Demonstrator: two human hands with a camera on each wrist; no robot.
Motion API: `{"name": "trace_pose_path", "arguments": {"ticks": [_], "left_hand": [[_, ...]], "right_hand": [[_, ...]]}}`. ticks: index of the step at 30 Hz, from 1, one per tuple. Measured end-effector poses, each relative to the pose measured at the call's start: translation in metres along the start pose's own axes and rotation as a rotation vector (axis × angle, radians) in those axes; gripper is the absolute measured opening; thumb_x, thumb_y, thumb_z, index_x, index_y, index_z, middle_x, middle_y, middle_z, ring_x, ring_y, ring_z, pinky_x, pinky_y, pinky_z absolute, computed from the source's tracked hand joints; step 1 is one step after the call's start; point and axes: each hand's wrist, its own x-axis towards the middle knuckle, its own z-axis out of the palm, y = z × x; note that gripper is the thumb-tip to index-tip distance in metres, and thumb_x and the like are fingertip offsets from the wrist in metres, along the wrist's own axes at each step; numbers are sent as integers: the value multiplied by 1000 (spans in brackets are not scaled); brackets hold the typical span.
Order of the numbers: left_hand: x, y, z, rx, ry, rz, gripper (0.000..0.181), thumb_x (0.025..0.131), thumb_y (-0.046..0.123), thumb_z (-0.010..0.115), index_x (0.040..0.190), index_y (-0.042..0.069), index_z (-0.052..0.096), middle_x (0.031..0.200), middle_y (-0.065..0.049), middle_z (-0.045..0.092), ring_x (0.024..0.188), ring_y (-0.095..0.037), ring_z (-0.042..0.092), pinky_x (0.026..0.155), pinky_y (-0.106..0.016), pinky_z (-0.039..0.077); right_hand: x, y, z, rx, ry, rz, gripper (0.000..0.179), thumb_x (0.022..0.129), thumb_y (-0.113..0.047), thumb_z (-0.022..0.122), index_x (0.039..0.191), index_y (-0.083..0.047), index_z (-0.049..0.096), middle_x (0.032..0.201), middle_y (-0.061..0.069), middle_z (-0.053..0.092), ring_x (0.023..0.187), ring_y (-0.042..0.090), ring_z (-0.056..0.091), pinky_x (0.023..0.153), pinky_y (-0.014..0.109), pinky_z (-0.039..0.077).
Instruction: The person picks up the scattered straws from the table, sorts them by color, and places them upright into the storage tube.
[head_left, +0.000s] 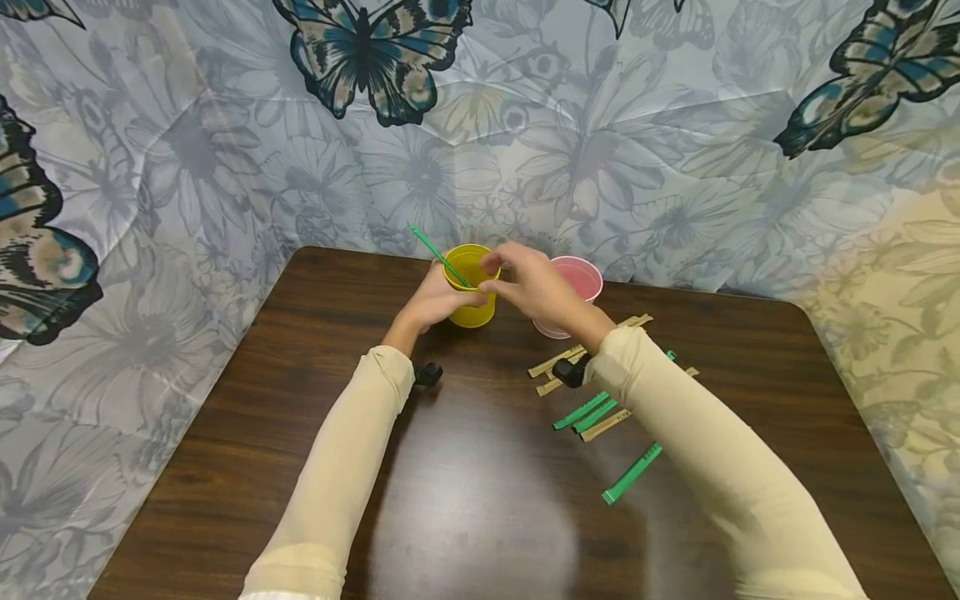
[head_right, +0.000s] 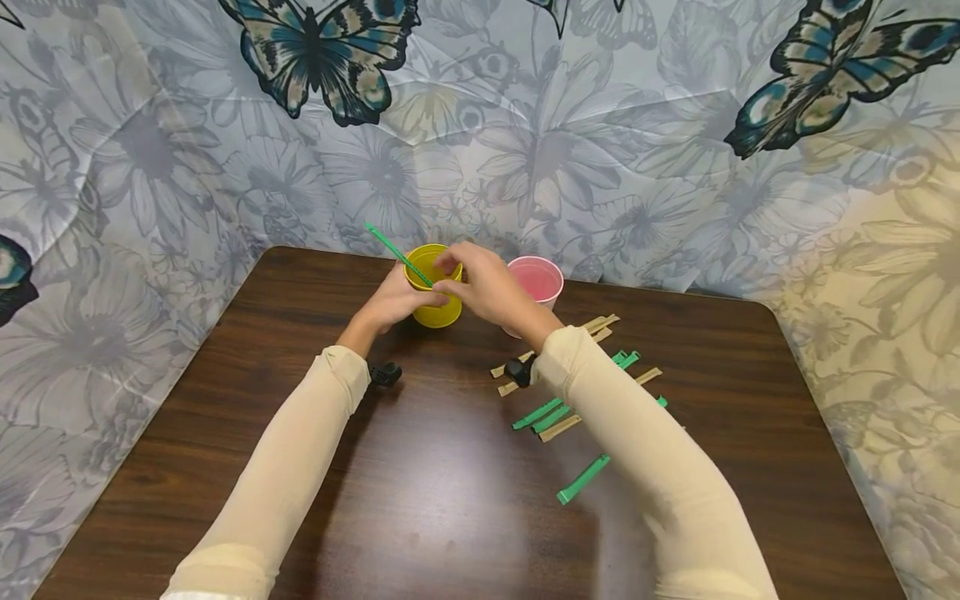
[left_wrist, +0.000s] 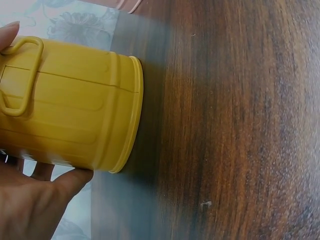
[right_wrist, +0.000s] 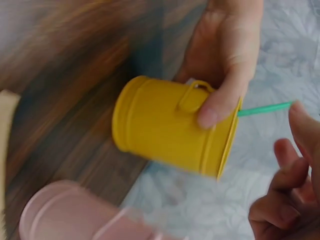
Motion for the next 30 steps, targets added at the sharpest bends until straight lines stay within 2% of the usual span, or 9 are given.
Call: {"name": "trace_pose_path", "arguments": {"ticks": [4,7,11,14,18,21,26,30], "left_hand": [[4,-7,0,-29,1,18,69,82,3,81,143,0,49,140,-24,56,130,-42,53,113,-51,44],[7,-15,1,-34,14,19,69,82,2,81,143,2,49,140,-23,56,130,-41,53,113,-53,43],[11,-25,3,-28,29,34,67,81,4,83,140,8,53,135,-16,61,125,-32,58,110,-48,47],[12,-28,4,-27,34,52,65,81,3,82,139,10,54,133,-14,62,122,-30,60,107,-45,49],[12,-27,1,-32,40,58,65,81,1,81,140,8,54,134,-17,61,123,-33,59,108,-47,48],[11,-23,-1,-43,35,55,67,81,0,81,141,5,52,136,-21,59,126,-38,56,110,-50,46],[6,-11,-1,-71,7,36,70,81,-2,81,143,-1,49,139,-27,55,131,-45,52,111,-50,45],[3,-6,2,-85,-14,28,70,81,-3,79,144,-2,47,140,-28,55,131,-45,51,109,-47,48]], "right_hand": [[-30,5,-16,-45,-92,-2,35,91,-20,78,121,-5,68,115,11,72,88,21,63,83,36,53],[-53,12,-25,-75,-120,-9,35,90,-20,79,120,-5,68,116,9,73,78,18,59,74,32,51],[-84,23,-34,-120,-131,8,31,87,-19,81,113,-7,70,110,7,74,79,16,60,74,32,51],[-107,32,-40,-140,-143,28,27,87,-17,81,111,-10,69,107,5,74,88,19,67,78,35,54],[-131,44,-42,-112,-173,61,24,89,-16,78,112,-13,69,107,3,74,84,14,65,73,30,53],[-149,52,-40,-98,-198,86,22,90,-19,78,110,-15,71,104,-1,74,75,7,56,65,23,49],[-179,61,-40,-83,-272,118,17,90,-21,77,106,-15,73,96,-9,74,82,3,63,67,21,50],[-203,65,-46,-89,-333,136,16,91,-25,77,103,-17,72,95,-10,72,84,2,64,68,23,52]]}}
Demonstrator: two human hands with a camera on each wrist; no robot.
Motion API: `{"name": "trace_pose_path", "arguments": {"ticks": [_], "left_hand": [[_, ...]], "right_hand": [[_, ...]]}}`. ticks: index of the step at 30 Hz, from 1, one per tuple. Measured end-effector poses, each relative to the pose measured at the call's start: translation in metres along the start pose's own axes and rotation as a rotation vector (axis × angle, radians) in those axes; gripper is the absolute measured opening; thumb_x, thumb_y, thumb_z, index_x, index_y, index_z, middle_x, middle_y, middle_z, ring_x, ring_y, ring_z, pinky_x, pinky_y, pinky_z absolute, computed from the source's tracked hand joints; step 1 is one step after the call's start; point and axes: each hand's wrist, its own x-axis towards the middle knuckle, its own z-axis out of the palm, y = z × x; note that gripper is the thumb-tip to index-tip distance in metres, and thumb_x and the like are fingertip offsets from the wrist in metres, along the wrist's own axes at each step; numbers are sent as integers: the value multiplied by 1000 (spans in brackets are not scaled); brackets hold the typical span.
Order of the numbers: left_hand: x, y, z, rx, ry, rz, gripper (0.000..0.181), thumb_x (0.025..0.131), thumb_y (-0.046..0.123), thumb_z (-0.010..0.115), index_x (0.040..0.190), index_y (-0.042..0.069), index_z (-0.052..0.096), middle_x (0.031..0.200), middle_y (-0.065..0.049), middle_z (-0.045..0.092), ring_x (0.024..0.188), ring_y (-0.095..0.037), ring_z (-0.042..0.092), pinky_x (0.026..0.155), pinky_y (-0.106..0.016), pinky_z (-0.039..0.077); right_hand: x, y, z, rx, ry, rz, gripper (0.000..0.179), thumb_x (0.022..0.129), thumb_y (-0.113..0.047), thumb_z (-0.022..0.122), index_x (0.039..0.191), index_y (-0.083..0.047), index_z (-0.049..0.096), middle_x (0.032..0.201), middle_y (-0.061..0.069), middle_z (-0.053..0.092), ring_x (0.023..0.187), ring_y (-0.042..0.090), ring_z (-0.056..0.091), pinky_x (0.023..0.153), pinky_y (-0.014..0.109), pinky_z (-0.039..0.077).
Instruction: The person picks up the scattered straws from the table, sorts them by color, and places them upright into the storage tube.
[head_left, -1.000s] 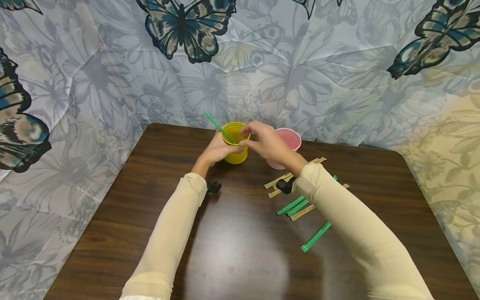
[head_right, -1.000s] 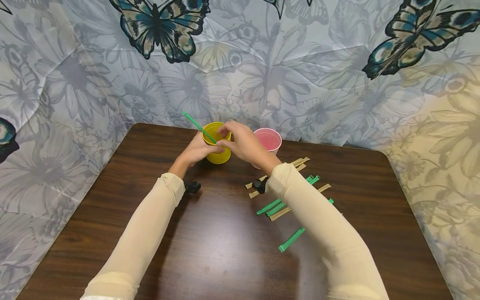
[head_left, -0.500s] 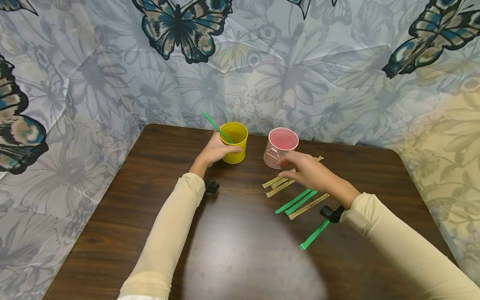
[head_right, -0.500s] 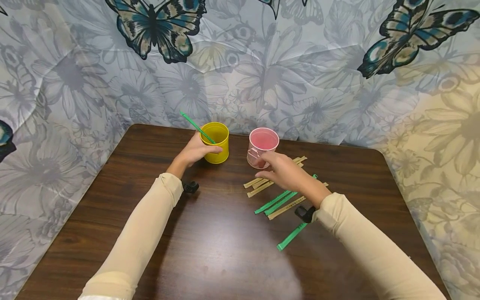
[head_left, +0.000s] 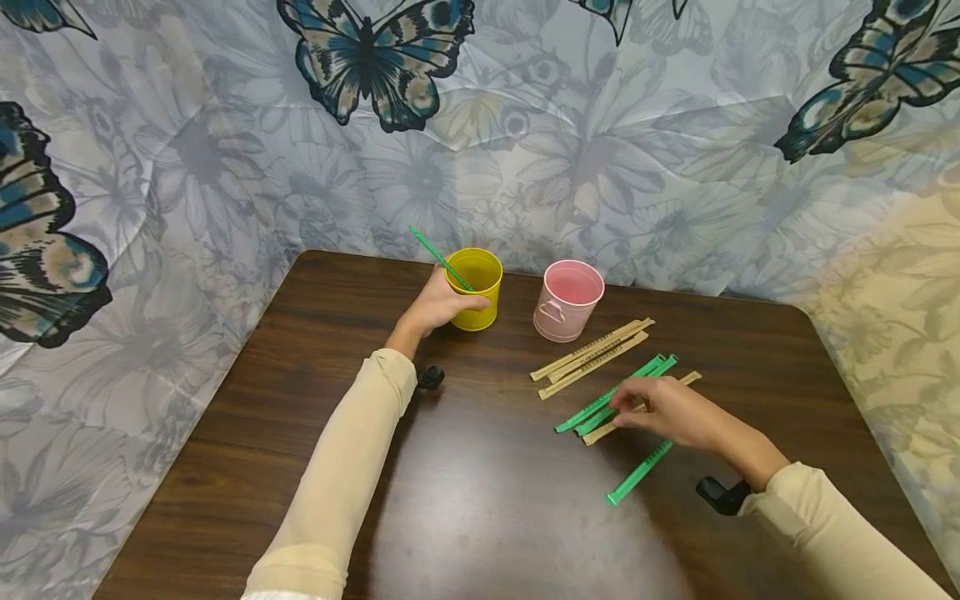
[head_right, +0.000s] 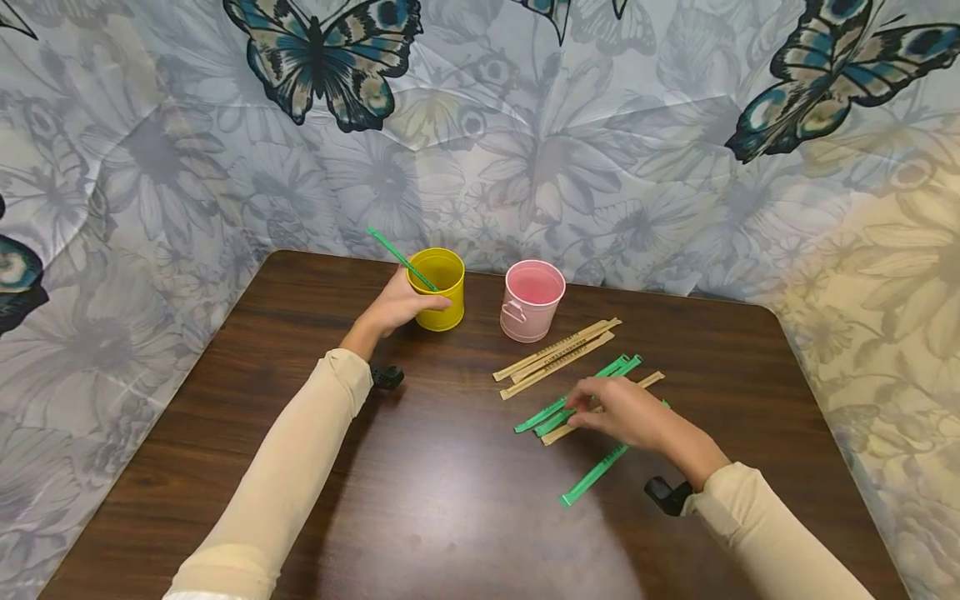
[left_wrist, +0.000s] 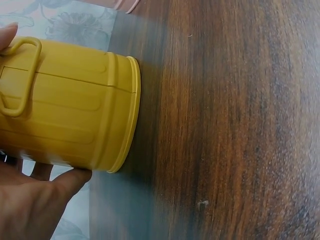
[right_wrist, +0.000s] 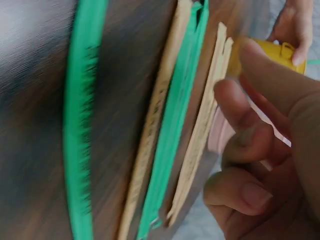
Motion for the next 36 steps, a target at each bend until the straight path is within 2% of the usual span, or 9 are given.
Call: {"name": "trace_pose_path", "arguments": {"ticks": [8,14,18,22,28,36], "left_hand": [[0,-1,2,-2,4,4,69,81,-4,79,143,-1,48,138,-26,56,128,-43,54,108,-46,48],[-3,2,3,4,4,-5,71,81,-4,78,144,-2,47,140,-29,54,129,-45,52,109,-46,48],[-1,1,2,7,3,-11,71,81,-4,79,145,-2,46,140,-29,54,130,-46,51,110,-48,47],[3,-9,1,7,9,-8,72,81,-2,80,145,-1,47,140,-28,55,131,-45,52,111,-50,45],[9,-22,0,17,37,8,71,80,0,82,144,6,50,139,-22,58,129,-39,55,111,-48,46],[9,-23,1,31,43,9,70,80,1,82,143,9,51,137,-19,59,126,-36,57,110,-46,48]], "right_hand": [[-30,15,-2,1,-137,28,24,85,-34,81,102,-22,69,103,-8,65,90,10,61,70,24,51],[-44,27,5,83,-216,70,29,81,-29,85,103,-21,69,108,-2,59,91,9,57,70,24,51],[-48,33,12,130,-214,88,29,82,-26,85,103,-19,68,106,1,56,88,5,52,69,23,49],[-50,36,18,118,-199,87,25,83,-23,84,101,-21,66,101,0,54,84,2,51,68,22,49],[-50,40,21,77,-152,31,17,86,-22,81,94,-25,65,98,-5,54,83,1,53,67,22,49],[-48,40,20,48,-138,-16,20,85,-21,81,86,-26,62,94,-10,52,84,1,52,69,24,49]]}}
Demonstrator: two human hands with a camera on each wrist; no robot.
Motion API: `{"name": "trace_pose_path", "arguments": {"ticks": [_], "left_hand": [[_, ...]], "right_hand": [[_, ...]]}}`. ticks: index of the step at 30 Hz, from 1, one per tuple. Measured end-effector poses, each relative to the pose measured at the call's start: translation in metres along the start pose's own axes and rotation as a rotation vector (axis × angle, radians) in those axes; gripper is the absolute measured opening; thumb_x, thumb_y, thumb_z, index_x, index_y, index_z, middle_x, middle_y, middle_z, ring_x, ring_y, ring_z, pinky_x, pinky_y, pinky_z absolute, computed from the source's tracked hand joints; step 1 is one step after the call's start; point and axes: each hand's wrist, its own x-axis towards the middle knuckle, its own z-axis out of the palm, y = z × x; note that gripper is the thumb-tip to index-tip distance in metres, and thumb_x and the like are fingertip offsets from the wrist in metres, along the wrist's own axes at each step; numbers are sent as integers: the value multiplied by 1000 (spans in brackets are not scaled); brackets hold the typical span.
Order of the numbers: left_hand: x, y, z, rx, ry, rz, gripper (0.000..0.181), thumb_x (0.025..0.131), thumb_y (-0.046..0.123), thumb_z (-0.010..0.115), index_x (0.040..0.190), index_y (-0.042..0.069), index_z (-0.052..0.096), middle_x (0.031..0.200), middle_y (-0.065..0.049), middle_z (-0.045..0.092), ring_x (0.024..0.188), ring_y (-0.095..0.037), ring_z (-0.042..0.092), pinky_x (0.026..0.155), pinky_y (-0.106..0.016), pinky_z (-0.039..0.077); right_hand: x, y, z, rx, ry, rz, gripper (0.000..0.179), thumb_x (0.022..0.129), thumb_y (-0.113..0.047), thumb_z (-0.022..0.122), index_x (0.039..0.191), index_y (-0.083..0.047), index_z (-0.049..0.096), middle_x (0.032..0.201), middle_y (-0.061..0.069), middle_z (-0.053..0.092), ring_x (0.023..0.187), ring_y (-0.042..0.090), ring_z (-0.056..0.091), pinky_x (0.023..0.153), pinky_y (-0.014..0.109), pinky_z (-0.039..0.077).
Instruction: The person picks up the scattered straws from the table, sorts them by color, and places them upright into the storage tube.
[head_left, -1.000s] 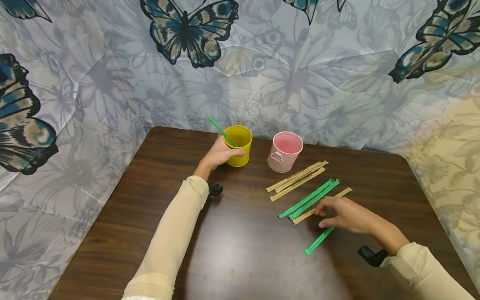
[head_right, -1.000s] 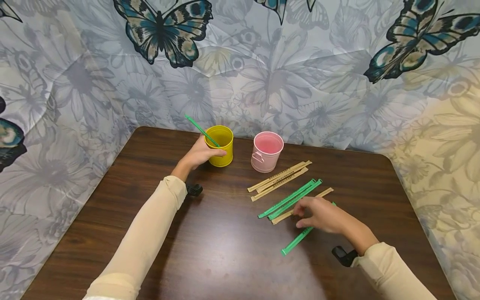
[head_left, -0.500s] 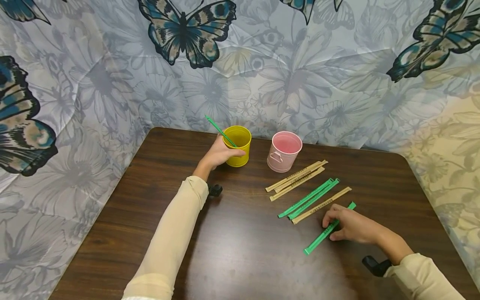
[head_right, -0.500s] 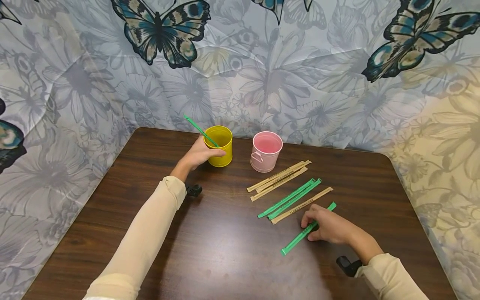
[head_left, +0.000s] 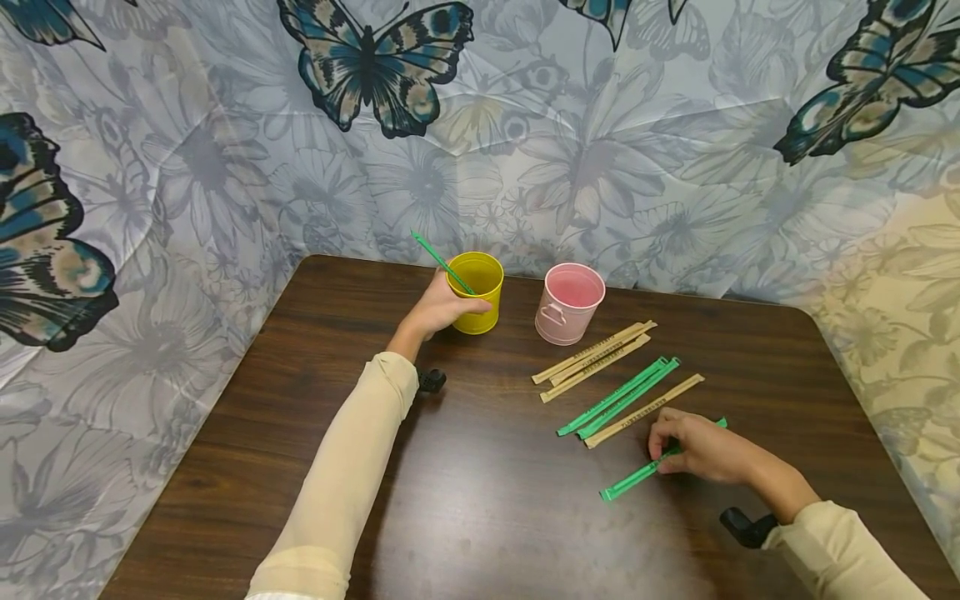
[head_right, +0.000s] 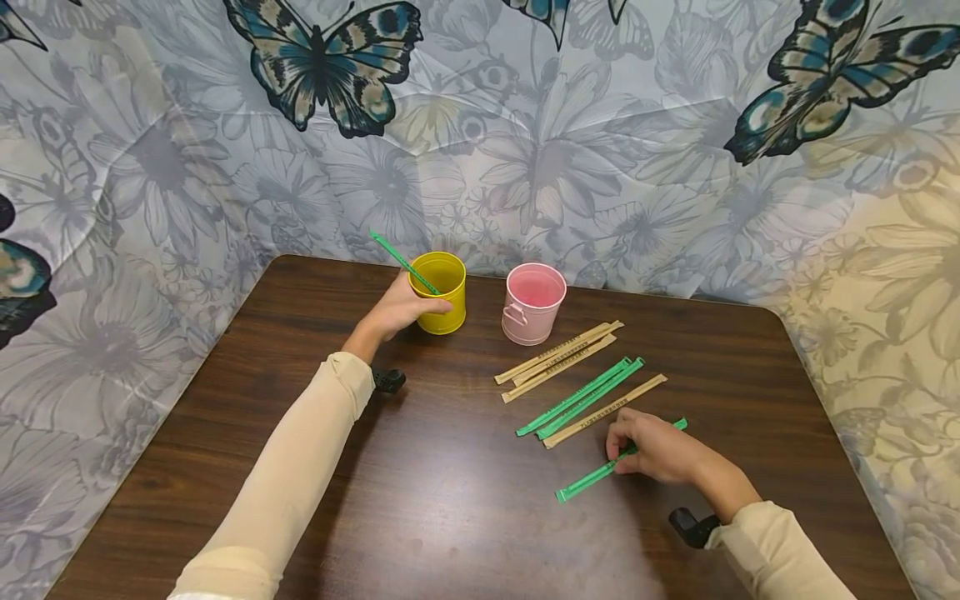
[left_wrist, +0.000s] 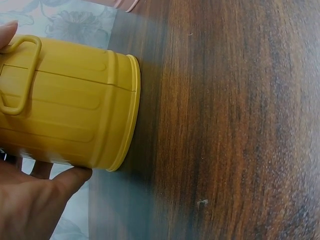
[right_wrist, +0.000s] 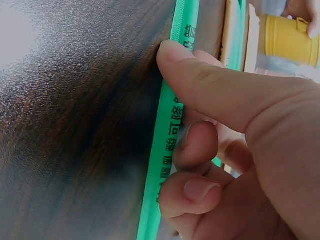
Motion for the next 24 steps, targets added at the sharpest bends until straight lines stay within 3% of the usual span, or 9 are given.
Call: {"name": "trace_pose_path", "arguments": {"ticks": [9,16,19,24], "left_hand": [[-8,19,0,-24,-54,-14,72,81,-3,79,145,-3,46,141,-31,53,132,-48,51,110,-49,48],[-1,-1,-2,18,-13,-5,68,81,3,82,142,11,53,136,-16,61,126,-33,59,108,-47,49],[-1,2,-1,8,-23,-15,69,82,3,81,144,9,51,139,-19,59,129,-37,56,111,-50,46],[-7,18,-1,-17,-50,-26,71,83,-1,79,146,1,47,142,-26,54,133,-44,52,113,-52,44]], "right_hand": [[9,-12,-15,80,15,41,15,90,-21,77,91,-22,62,88,-12,61,71,-2,48,59,20,43],[27,-31,-31,82,153,-55,14,92,-13,75,102,-21,70,88,-13,62,70,-2,48,57,19,43],[38,-43,-39,45,228,-99,17,91,-12,75,106,-21,73,89,-14,63,70,-2,49,57,19,43],[60,-66,-56,6,310,-101,20,90,-11,77,101,-26,72,87,-14,66,69,-1,52,57,19,45]]}}
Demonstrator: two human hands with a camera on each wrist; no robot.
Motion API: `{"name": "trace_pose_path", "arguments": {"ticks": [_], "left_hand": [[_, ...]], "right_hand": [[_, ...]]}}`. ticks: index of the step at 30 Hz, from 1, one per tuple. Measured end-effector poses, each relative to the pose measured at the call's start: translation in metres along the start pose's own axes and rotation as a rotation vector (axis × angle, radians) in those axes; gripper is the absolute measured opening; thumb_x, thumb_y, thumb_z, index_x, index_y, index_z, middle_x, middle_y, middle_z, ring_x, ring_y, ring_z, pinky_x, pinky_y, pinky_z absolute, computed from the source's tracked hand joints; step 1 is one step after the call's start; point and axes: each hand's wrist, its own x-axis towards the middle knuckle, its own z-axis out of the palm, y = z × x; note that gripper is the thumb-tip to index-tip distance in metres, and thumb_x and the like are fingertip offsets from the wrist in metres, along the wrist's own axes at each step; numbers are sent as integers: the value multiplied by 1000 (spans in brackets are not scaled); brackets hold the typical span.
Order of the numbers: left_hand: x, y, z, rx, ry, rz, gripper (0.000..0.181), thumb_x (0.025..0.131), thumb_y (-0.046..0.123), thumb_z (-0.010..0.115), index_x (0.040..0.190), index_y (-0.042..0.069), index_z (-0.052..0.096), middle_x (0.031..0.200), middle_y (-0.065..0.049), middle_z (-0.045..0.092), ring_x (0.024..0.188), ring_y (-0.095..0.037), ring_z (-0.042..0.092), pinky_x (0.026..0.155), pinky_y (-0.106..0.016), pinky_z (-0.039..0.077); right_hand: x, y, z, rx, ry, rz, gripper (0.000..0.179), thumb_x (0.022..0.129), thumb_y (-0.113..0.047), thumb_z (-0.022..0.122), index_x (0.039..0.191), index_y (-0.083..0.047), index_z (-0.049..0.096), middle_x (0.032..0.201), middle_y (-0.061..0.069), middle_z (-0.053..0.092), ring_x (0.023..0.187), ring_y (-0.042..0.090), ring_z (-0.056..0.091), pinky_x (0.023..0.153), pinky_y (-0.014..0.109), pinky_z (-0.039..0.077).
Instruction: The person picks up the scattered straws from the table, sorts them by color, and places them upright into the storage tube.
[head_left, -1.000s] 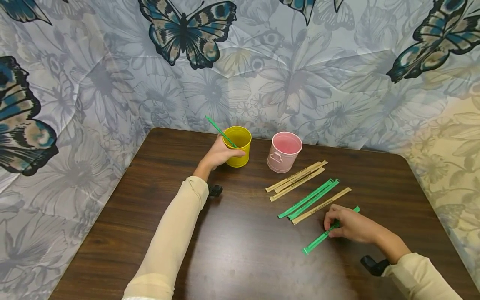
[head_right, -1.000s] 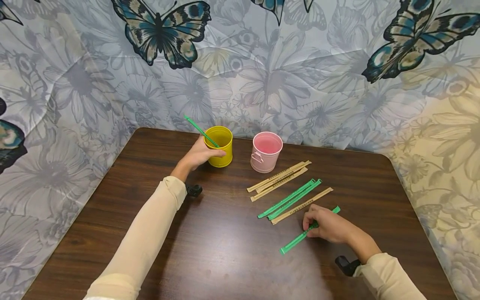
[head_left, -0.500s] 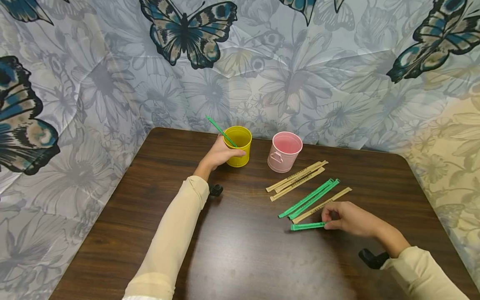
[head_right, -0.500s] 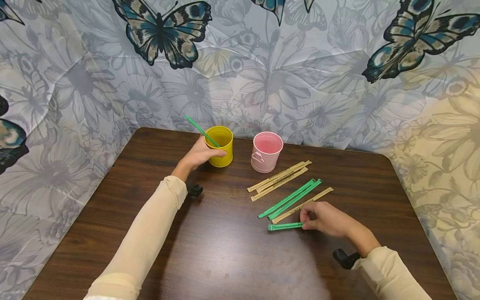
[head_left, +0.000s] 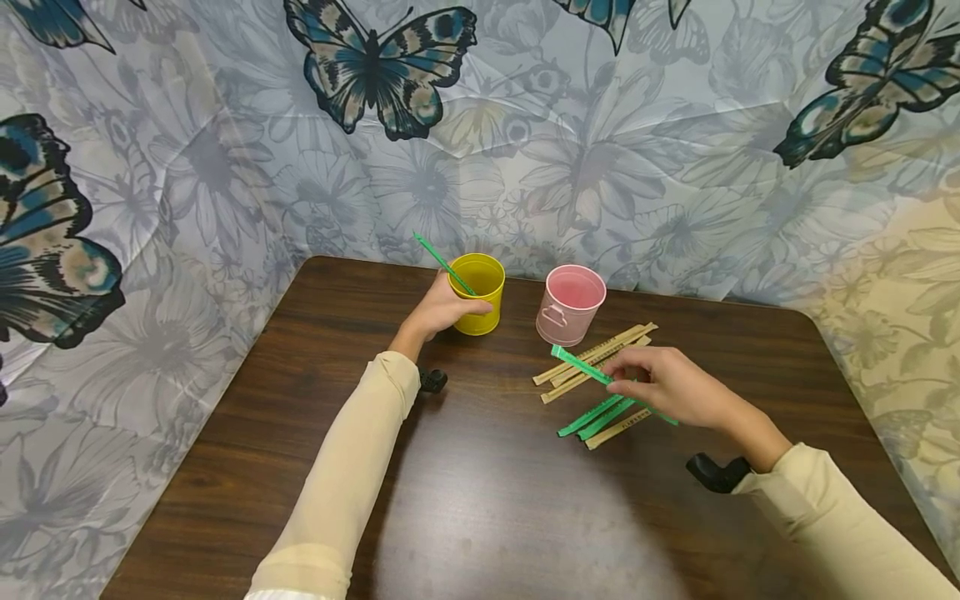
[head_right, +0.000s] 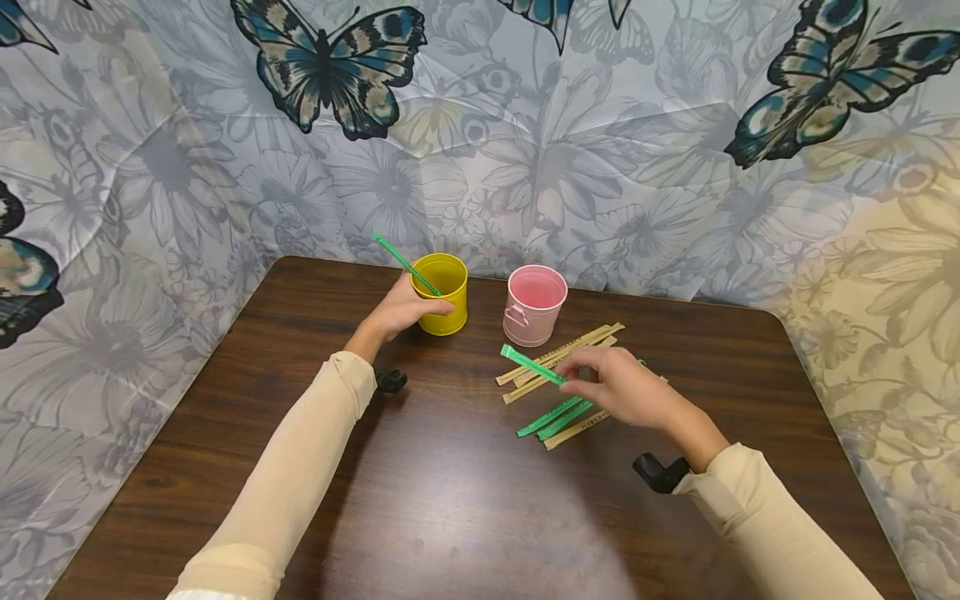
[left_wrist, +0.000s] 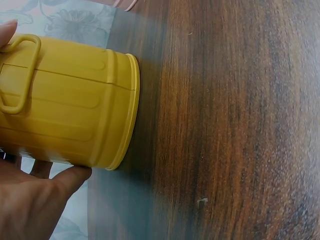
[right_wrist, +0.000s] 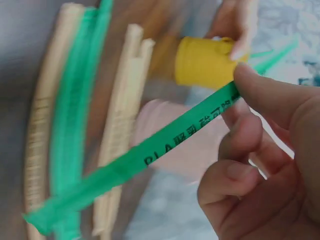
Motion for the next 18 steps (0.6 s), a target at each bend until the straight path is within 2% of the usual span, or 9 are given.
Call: {"name": "trace_pose_path", "arguments": {"ticks": [5,11,15,18], "left_hand": [[-5,8,0,-2,-3,-9,70,83,-2,78,146,0,47,142,-27,55,131,-44,53,111,-49,47],[-3,9,0,-3,-20,7,70,82,-3,78,145,-1,47,141,-27,54,131,-45,52,110,-49,47],[-3,9,0,-6,-29,2,71,82,-3,78,145,-2,46,142,-29,53,132,-47,50,111,-51,46],[-3,9,-1,-10,-30,-6,71,83,-3,78,146,-3,45,143,-30,52,133,-48,49,112,-52,45]], "right_hand": [[33,-23,-10,2,94,-28,15,90,-11,78,98,-22,71,78,-9,65,57,2,48,51,20,42],[67,-45,-11,-16,188,-40,13,90,-13,78,93,-19,67,63,-5,56,54,5,47,51,22,40],[90,-56,-8,-27,238,-91,13,90,-16,78,93,-18,66,66,-6,51,53,8,42,51,22,37],[109,-64,-8,-1,260,-113,11,91,-18,77,96,-16,67,67,-5,55,51,9,44,49,22,37]]}}
